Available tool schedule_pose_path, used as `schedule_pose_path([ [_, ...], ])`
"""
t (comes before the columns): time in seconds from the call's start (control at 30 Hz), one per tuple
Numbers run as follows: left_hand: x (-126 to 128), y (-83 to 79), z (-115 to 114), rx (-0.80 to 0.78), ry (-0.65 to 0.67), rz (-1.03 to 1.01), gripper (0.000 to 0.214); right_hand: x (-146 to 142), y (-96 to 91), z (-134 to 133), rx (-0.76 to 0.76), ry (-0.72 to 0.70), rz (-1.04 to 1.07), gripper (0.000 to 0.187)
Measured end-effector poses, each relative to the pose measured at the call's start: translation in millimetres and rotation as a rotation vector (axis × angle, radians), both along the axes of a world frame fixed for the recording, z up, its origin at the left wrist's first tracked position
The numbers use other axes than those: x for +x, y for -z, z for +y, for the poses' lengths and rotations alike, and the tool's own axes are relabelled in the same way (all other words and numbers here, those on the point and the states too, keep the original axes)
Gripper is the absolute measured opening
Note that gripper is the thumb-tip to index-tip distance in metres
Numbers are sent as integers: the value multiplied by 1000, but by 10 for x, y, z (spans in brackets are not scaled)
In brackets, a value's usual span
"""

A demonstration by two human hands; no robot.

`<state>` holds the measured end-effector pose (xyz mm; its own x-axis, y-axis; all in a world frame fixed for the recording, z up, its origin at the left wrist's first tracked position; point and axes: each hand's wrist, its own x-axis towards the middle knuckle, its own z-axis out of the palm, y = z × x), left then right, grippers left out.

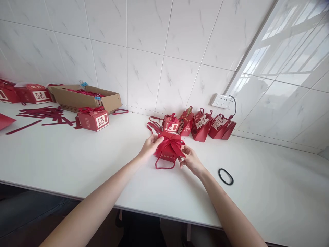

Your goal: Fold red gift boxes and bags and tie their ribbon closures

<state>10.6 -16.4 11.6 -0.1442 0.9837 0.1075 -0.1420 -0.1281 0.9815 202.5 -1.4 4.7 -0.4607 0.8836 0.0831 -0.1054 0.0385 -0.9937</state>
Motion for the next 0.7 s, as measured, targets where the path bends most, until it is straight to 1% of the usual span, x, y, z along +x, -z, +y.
schedule_pose_path([
  [0.13, -2, 52, 25, -66, -3, 69, 49, -15, 19, 12, -18, 55, 8, 38],
  [0.2, -14, 72, 38, -90, 3, 90, 48, -11, 40, 33, -23, 98, 9, 41],
  [0.3, -21, 72, 35, -92, 26, 119, 45, -5, 72, 66, -18, 180, -29, 56],
  [0.4, -4, 47, 4, -55, 39, 174, 43, -2, 83, 76, 41, 219, -95, 72],
  [0.47, 11, 39, -19, -3, 64, 198, 42, 1, 72, 66, 85, 189, -131, 73],
  [0.57, 20, 67, -38, 59, 114, 245, 43, 15, 39, 40, 124, 115, -149, 70],
  [0.7, 3, 147, -31, 119, 107, 388, 47, 31, 28, 26, 161, 58, -144, 75],
])
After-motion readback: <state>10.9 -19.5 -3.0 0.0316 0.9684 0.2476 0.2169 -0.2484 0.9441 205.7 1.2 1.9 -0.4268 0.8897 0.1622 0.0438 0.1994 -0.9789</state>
